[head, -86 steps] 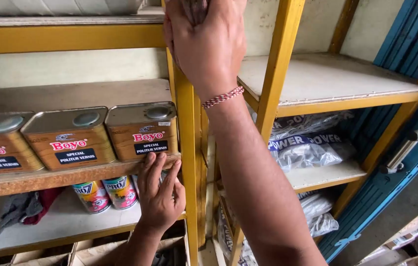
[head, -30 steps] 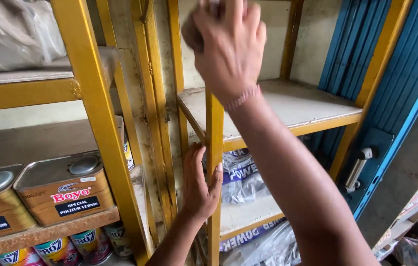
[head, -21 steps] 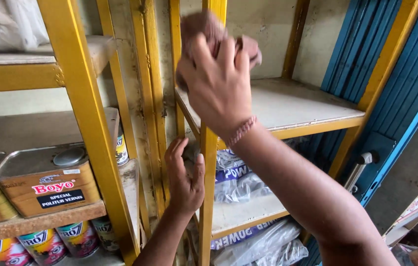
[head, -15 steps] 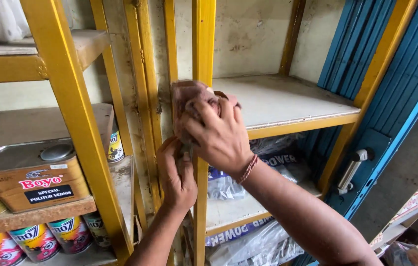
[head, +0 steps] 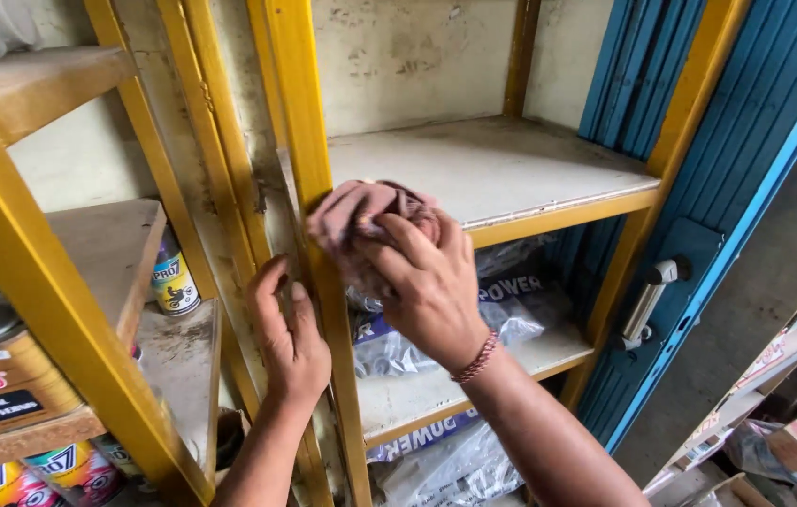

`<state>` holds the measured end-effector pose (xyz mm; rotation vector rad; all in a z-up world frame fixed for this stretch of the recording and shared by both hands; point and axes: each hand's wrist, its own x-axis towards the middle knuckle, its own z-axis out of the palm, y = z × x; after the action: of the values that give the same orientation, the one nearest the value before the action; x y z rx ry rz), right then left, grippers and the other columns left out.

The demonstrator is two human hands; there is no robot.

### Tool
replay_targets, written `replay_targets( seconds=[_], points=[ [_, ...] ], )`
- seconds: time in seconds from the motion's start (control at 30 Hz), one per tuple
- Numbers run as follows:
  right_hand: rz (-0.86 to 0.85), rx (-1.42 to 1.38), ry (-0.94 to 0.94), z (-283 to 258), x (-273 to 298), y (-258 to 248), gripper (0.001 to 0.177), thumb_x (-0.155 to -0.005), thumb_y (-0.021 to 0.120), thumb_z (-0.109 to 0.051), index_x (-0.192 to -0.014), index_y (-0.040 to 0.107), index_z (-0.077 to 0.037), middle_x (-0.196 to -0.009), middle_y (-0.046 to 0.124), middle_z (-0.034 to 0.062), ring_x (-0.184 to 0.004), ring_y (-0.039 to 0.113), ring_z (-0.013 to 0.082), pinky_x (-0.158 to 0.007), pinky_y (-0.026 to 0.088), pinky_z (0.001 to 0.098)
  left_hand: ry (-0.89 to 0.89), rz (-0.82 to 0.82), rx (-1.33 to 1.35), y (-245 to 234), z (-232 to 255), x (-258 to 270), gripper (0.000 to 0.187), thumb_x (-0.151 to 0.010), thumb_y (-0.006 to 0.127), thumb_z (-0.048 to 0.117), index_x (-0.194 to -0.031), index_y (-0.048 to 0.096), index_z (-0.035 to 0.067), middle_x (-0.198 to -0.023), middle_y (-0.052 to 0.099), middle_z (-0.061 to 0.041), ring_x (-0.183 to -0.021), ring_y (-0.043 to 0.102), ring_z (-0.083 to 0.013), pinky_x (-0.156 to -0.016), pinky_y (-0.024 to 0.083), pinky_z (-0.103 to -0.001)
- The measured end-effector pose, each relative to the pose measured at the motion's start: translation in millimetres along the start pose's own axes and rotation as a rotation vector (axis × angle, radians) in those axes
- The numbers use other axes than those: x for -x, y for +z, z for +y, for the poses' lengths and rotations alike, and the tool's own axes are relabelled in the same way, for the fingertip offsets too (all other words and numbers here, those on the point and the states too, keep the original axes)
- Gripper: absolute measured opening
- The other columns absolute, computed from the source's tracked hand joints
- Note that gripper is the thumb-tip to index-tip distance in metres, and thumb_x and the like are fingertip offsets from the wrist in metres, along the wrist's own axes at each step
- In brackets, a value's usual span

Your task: The person kneels on the floor and wipes the white tiles with a cloth. They then stand and wipe the yellow metal frame of a shelf, followed by cleaning the blue metal door frame and the silver handles.

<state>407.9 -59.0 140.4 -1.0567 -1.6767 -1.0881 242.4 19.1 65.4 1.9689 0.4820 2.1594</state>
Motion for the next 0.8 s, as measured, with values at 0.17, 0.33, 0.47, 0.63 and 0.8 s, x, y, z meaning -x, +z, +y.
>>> replay_targets(
  seconds=[0.17,0.33,0.47,0.63,0.8],
  points=[
    [0.118,0.152,-0.030,101,20,-31,0.016,-0.090,0.076,-0.020,-0.105,0.079,-0.022,-0.100,0.076,-0.0028,-0.104,0.070,0.0228,-0.093,0.044,0.0418,0.036,-0.003,0.027,9,3,-3,0.038,-0.110,0.042,0.016,-0.146,0.044,0.004,-0.138,0.047,-0.016,-0.132,0.050,-0.0303,-0.116,0.036,-0.046],
    [0.180,0.318,0.205,99,42,-19,0.031,-0.082,0.083,-0.031,-0.113,0.076,-0.029,-0.121,0.067,-0.0006,-0.111,0.058,0.0315,-0.094,0.040,0.0436,0.048,-0.007,0.015,4,10,-3,0.038,-0.110,0.043,0.015,-0.147,0.043,0.004,-0.140,0.047,-0.017,-0.133,0.050,-0.0312,-0.117,0.035,-0.047],
    [0.219,0.191,0.101,9,22,15,0.026,-0.082,0.076,-0.021,-0.107,0.077,-0.030,-0.123,0.069,0.0017,-0.111,0.056,0.0402,-0.102,0.037,0.0507,0.062,-0.053,-0.019,13,5,-2,0.039,-0.111,0.040,0.016,-0.148,0.040,0.002,-0.142,0.045,-0.018,-0.134,0.048,-0.0330,-0.114,0.037,-0.047],
    [0.374,0.190,0.065,56,47,9,0.014,-0.089,0.076,-0.031,-0.104,0.077,-0.032,-0.126,0.070,-0.0011,-0.108,0.059,0.0307,-0.102,0.038,0.0391,0.080,-0.038,-0.031,5,10,3,0.038,-0.111,0.042,0.014,-0.145,0.042,-0.002,-0.141,0.045,-0.020,-0.134,0.046,-0.0319,-0.114,0.038,-0.044],
    [0.443,0.067,0.317,151,102,-19,0.027,-0.079,0.083,-0.007,-0.102,0.071,-0.010,-0.126,0.049,0.0090,-0.123,0.044,0.0344,-0.100,0.038,0.0490,-0.006,-0.009,-0.113,-16,-2,13,0.038,-0.113,0.039,0.020,-0.144,0.042,-0.003,-0.145,0.049,-0.021,-0.129,0.053,-0.0335,-0.112,0.046,-0.045]
  ],
)
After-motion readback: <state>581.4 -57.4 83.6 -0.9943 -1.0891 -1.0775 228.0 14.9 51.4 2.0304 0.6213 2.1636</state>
